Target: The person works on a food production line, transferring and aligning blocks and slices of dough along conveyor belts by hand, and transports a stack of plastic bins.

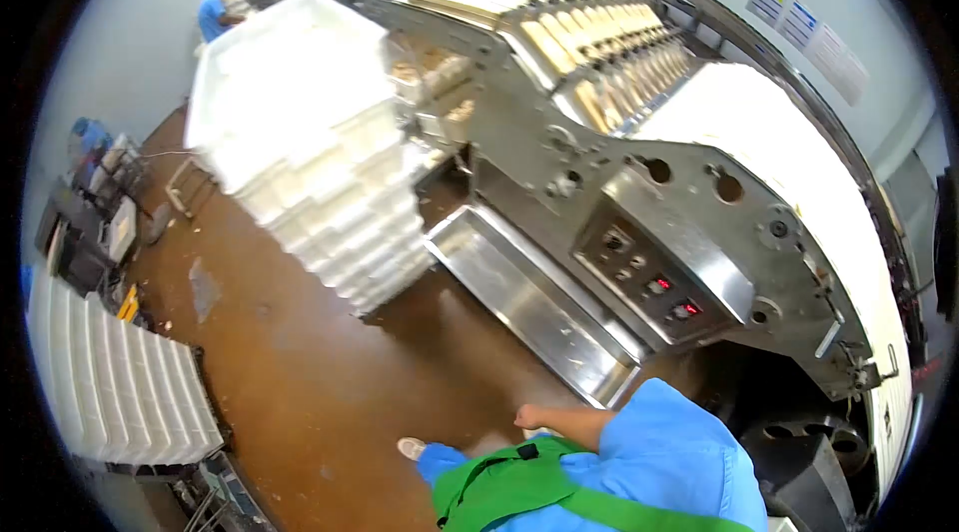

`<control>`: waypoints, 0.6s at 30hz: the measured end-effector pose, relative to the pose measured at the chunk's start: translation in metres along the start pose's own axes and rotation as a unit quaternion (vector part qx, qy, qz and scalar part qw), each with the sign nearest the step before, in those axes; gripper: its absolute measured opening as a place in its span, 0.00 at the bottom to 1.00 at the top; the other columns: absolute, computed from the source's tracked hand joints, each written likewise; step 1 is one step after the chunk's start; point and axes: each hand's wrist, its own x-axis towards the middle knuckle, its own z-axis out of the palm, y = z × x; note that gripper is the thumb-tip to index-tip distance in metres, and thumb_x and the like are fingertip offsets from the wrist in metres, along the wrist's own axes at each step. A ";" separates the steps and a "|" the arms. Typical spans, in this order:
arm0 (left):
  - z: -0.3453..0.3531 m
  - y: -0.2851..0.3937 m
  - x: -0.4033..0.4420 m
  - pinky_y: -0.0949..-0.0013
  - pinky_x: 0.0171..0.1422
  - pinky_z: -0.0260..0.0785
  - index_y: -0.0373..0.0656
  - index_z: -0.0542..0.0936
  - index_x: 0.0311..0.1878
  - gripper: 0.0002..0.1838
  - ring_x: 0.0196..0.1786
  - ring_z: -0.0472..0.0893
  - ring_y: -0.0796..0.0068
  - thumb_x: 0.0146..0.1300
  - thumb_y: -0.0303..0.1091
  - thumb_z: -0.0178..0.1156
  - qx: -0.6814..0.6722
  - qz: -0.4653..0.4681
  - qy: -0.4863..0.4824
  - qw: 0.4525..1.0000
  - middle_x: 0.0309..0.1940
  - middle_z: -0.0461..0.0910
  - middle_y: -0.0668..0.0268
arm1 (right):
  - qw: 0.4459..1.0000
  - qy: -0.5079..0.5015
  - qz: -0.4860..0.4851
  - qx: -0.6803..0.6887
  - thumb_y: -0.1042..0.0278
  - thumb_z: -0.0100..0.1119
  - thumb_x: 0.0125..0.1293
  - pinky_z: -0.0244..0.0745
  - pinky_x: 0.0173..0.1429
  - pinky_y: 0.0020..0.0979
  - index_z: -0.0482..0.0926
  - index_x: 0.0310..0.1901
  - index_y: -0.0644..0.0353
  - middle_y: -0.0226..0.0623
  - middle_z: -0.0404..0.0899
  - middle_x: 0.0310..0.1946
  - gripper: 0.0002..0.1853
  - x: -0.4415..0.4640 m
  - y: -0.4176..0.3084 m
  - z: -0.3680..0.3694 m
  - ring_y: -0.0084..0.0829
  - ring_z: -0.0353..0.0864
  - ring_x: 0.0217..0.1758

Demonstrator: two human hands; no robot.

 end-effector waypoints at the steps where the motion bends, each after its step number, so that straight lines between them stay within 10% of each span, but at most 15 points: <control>1: -0.018 -0.005 0.010 0.63 0.32 0.67 0.37 0.78 0.32 0.15 0.28 0.76 0.68 0.64 0.39 0.50 -0.009 -0.006 0.007 1.000 0.24 0.77 0.58 | 0.999 0.015 0.044 -0.027 0.48 0.48 0.62 0.72 0.53 0.48 0.83 0.41 0.60 0.53 0.80 0.43 0.23 0.016 -0.017 -0.006 0.53 0.78 0.47; 6: -0.097 -0.053 0.048 0.62 0.32 0.68 0.37 0.79 0.32 0.16 0.28 0.76 0.67 0.64 0.40 0.50 -0.060 -0.053 0.051 0.995 0.24 0.78 0.57 | 0.994 0.049 -0.002 -0.096 0.50 0.49 0.62 0.72 0.54 0.45 0.83 0.39 0.61 0.51 0.81 0.42 0.22 0.048 -0.070 -0.085 0.50 0.79 0.48; 10: -0.161 -0.070 0.111 0.61 0.32 0.69 0.38 0.80 0.32 0.16 0.28 0.77 0.67 0.64 0.40 0.50 -0.083 -0.097 0.084 0.988 0.25 0.79 0.56 | 0.980 0.114 0.157 0.050 0.57 0.53 0.61 0.77 0.42 0.38 0.83 0.37 0.63 0.45 0.82 0.29 0.17 0.072 -0.133 -0.126 0.36 0.82 0.33; 18: -0.263 0.070 0.230 0.63 0.38 0.72 0.39 0.80 0.45 0.14 0.35 0.80 0.68 0.65 0.40 0.55 -0.244 -0.010 0.164 0.956 0.33 0.82 0.64 | 0.995 0.074 0.071 -0.017 0.50 0.53 0.59 0.76 0.46 0.39 0.84 0.36 0.61 0.50 0.83 0.31 0.21 0.191 -0.229 -0.165 0.45 0.83 0.37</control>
